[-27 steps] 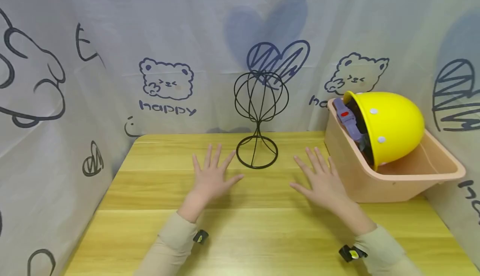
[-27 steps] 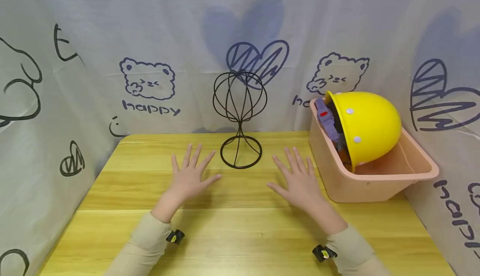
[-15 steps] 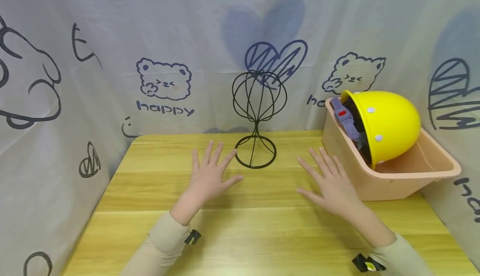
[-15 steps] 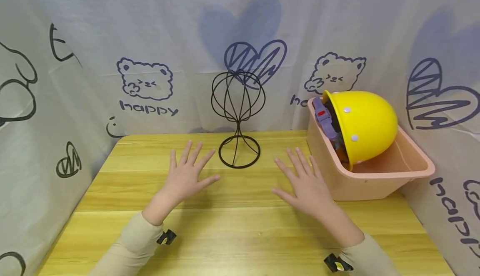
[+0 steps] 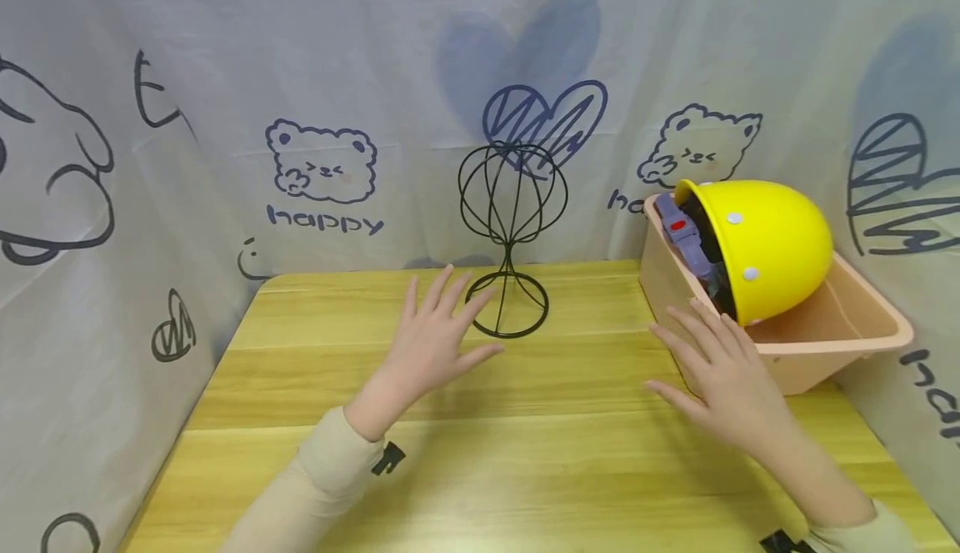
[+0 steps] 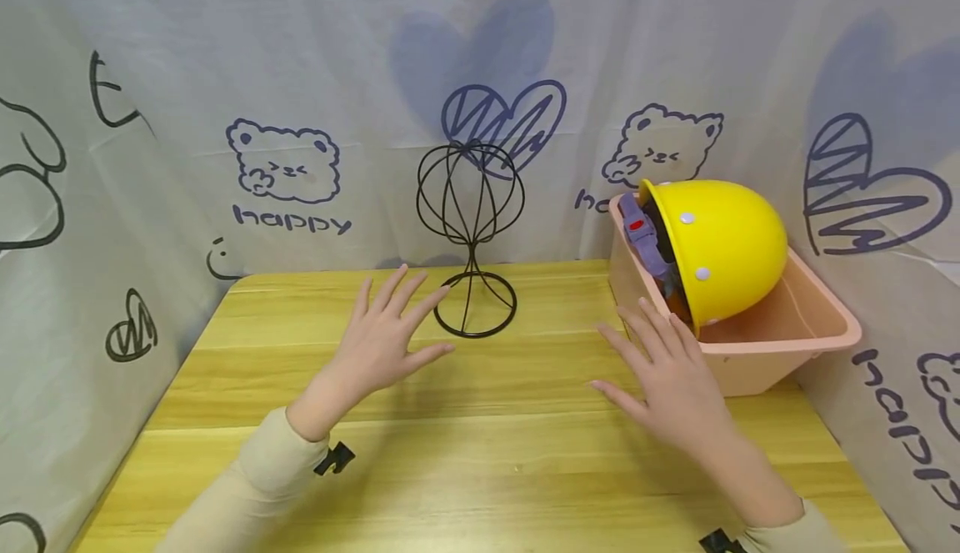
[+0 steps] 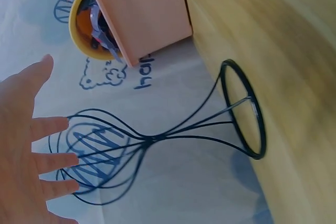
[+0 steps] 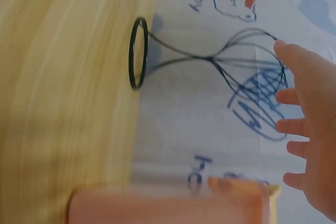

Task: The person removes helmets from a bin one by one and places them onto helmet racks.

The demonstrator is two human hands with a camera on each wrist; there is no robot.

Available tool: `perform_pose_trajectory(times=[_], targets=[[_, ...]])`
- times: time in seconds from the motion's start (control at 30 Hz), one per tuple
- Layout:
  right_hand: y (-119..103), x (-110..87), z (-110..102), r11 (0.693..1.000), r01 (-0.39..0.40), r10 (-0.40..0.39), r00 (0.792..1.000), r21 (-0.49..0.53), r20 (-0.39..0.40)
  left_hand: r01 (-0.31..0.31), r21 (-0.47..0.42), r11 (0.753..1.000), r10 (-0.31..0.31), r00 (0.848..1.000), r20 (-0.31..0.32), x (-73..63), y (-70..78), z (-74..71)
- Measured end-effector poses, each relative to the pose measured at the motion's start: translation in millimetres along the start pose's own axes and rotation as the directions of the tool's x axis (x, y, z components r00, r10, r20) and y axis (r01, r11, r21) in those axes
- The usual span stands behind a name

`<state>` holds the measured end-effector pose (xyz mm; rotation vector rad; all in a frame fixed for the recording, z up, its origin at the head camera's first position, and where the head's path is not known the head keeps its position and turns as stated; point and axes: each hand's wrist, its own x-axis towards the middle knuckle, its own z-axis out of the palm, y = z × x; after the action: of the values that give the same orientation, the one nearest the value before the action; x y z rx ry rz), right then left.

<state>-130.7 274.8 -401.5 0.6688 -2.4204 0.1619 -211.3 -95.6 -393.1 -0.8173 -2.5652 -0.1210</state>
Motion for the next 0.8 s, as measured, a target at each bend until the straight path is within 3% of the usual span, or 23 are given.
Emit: perform_pose_trajectory(times=[0.2,0.43,0.8], targets=[[17,-11.0,-19,0.998,-0.054,0.054,0.999,-0.04,-0.01,-0.072,0.054,0.996,0.075,0.996,-0.054,18.5,8.2,-9.9],[36,-24.2,-33,0.989,-0.129,0.127,0.991,-0.068,-0.031,-0.136,0.077,0.988,0.141,0.988,-0.057,42.5,23.7,-19.1],[65,-40.6,-42,0.974,-0.209,0.205,0.977,-0.091,-0.056,-0.224,0.093,0.97,0.236,0.959,-0.157,74.5,45.6,-19.9]])
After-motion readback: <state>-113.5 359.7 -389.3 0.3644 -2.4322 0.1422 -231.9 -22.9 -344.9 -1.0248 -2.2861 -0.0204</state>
